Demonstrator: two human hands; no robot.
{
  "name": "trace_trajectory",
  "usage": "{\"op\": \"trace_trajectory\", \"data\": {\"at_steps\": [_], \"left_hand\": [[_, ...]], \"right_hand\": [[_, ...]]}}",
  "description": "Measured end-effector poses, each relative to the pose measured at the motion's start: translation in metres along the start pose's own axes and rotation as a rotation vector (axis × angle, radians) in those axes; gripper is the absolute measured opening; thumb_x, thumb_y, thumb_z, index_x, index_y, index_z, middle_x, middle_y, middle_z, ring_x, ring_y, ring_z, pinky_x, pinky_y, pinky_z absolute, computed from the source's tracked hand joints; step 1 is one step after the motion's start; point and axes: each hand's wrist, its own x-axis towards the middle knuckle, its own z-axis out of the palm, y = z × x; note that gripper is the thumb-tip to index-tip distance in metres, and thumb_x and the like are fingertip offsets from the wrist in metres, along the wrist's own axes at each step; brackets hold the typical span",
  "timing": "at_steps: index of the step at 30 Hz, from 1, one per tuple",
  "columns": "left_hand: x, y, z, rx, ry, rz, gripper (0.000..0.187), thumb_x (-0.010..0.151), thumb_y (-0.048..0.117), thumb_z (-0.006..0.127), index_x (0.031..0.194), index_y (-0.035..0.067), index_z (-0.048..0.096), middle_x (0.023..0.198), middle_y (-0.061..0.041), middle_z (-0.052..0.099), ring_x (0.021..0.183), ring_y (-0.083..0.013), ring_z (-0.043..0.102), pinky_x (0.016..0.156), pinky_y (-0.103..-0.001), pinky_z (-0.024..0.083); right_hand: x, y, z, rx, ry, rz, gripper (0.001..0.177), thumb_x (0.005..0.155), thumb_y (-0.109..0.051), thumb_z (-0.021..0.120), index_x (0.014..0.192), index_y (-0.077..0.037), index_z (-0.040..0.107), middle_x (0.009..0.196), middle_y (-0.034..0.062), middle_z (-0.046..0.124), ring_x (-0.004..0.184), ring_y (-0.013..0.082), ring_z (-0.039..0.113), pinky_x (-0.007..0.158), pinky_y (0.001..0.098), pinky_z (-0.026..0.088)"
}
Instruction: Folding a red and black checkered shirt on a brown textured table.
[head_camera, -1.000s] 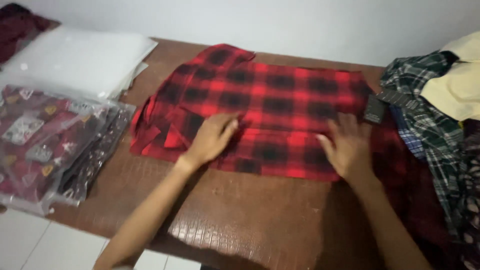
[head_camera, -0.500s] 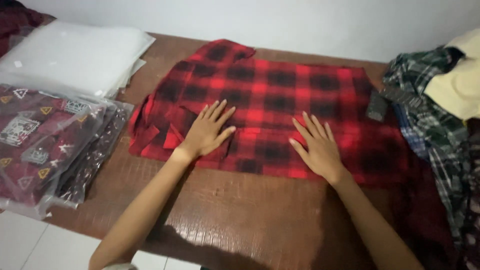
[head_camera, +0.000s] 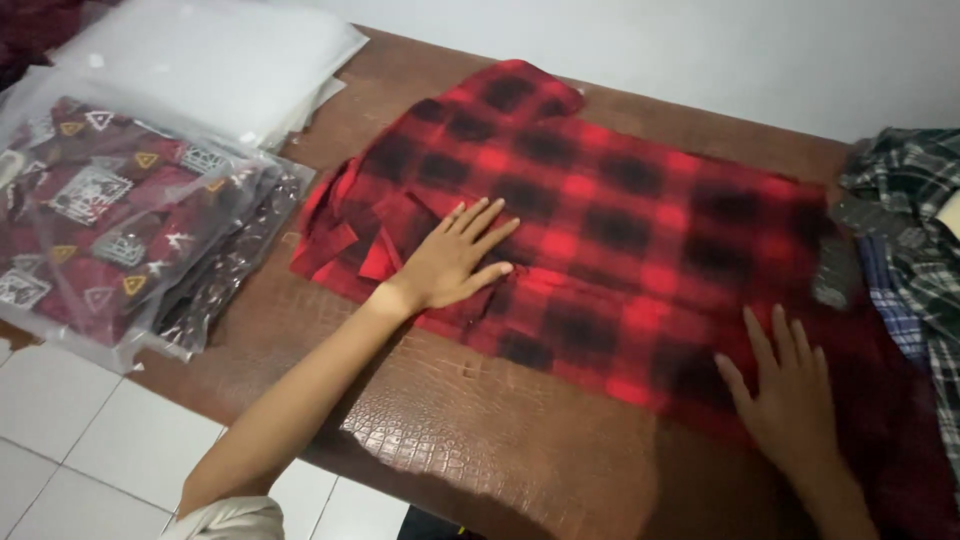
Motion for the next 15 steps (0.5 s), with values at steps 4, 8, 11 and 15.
{"op": "trace_trajectory", "data": {"at_steps": [4,8,11,15], "left_hand": [[-0.011,0.012,-0.014,-0.047,-0.043,-0.012,0.066,0.106,0.055,0.039,0.158,0.014,0.040,0.164,-0.021,0.035,0.153,-0.0395,0.030,0.124,-0.051,0.022],[0.019,0.028,-0.040,-0.106,-0.027,-0.066,0.058,0.103,0.059,0.043,0.130,0.010,0.058,0.129,-0.022,0.053,0.119,-0.0437,0.050,0.102,-0.053,0.036],[0.063,0.040,-0.024,-0.157,0.067,-0.084,0.056,0.104,0.054,0.044,0.118,0.005,0.067,0.115,-0.021,0.064,0.103,-0.0422,0.061,0.089,-0.053,0.046],[0.113,0.041,0.072,-0.004,0.095,-0.084,0.071,0.101,0.062,0.045,0.156,0.017,0.044,0.165,-0.016,0.036,0.152,-0.0397,0.033,0.122,-0.057,0.028]], "right_hand": [[-0.018,-0.004,-0.003,-0.032,-0.011,0.040,0.079,0.091,-0.052,0.051,0.162,-0.019,0.040,0.167,0.0218,0.040,0.150,0.0443,0.041,0.113,0.0595,0.038],[0.006,-0.010,-0.018,0.136,-0.055,0.018,0.073,0.092,-0.049,0.056,0.154,-0.012,0.047,0.161,0.0301,0.042,0.147,0.0512,0.039,0.114,0.0605,0.036],[0.056,-0.038,-0.023,0.298,0.045,-0.133,0.061,0.095,-0.035,0.060,0.145,0.000,0.052,0.152,0.0354,0.046,0.141,0.0518,0.042,0.118,0.0548,0.033],[0.113,-0.063,0.039,0.307,0.129,-0.237,0.065,0.100,-0.033,0.061,0.155,-0.004,0.043,0.169,0.0216,0.030,0.151,0.0487,0.032,0.117,0.0650,0.030]]}}
